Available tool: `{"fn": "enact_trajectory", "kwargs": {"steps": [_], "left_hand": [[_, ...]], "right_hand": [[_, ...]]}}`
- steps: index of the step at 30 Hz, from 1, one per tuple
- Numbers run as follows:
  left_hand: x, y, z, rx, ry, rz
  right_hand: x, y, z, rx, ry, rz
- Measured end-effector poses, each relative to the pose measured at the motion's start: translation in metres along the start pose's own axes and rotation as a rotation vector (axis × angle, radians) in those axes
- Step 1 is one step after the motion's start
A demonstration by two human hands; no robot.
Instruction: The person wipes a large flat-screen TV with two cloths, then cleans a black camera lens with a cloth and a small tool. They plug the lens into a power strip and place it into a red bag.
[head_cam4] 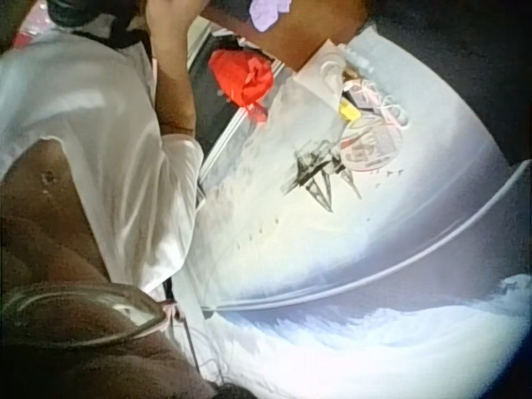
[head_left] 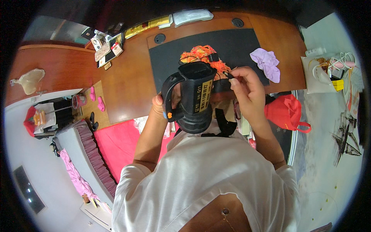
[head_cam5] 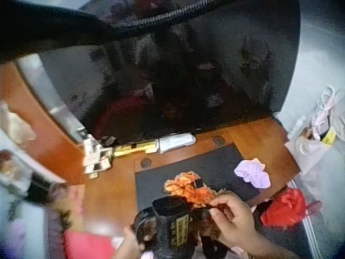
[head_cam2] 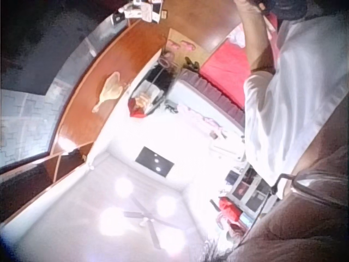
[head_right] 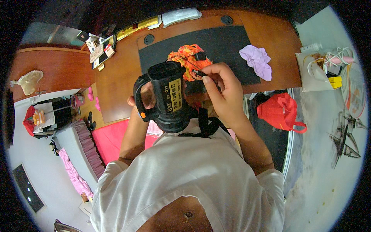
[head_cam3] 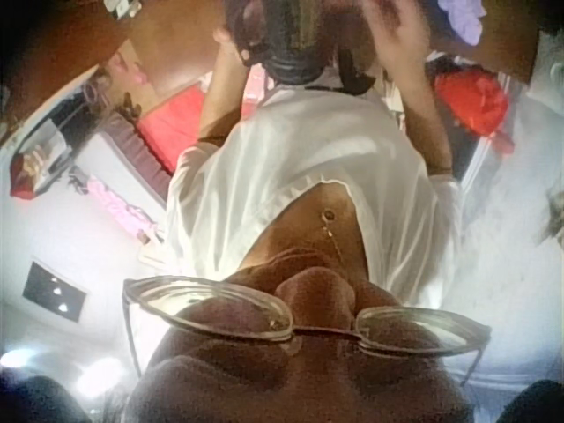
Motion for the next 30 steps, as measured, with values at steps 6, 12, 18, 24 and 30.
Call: {"fn": "enact_trajectory", "kwargs": {"steps": [6, 12, 18, 24, 30], "left_hand": [[-0.002, 0.016, 0.014, 0.017, -0.024, 0.259], [-0.010, 0.020, 0.001, -0.004, -0.117, 0.507], [-0.012, 0.021, -0.005, -0.153, -0.096, 0.652], [-0.006, 0.027, 0.005, -0.315, 0.066, 0.772], [-0.002, 0.028, 0.013, -0.304, 0.036, 0.727]], "right_hand": [[0.006, 0.005, -0.001, -0.012, 0.056, 0.028], [0.007, 0.021, -0.014, 0.271, -0.184, -0.072], [0.015, 0.055, -0.013, 0.334, -0.017, -0.195], [0.013, 0.054, 0.001, 0.357, -0.056, -0.094], [0.008, 0.046, 0.014, 0.082, 0.091, -0.085]]}}
Point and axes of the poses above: each hand's wrist, its own x-axis away from the middle knuckle, its own y-axis out of the palm, z = x × y, the point moved 6 cm from there along -x, towards the middle knuckle, and after that the axes turned 7 degrees about y, right-handed, at the moved point
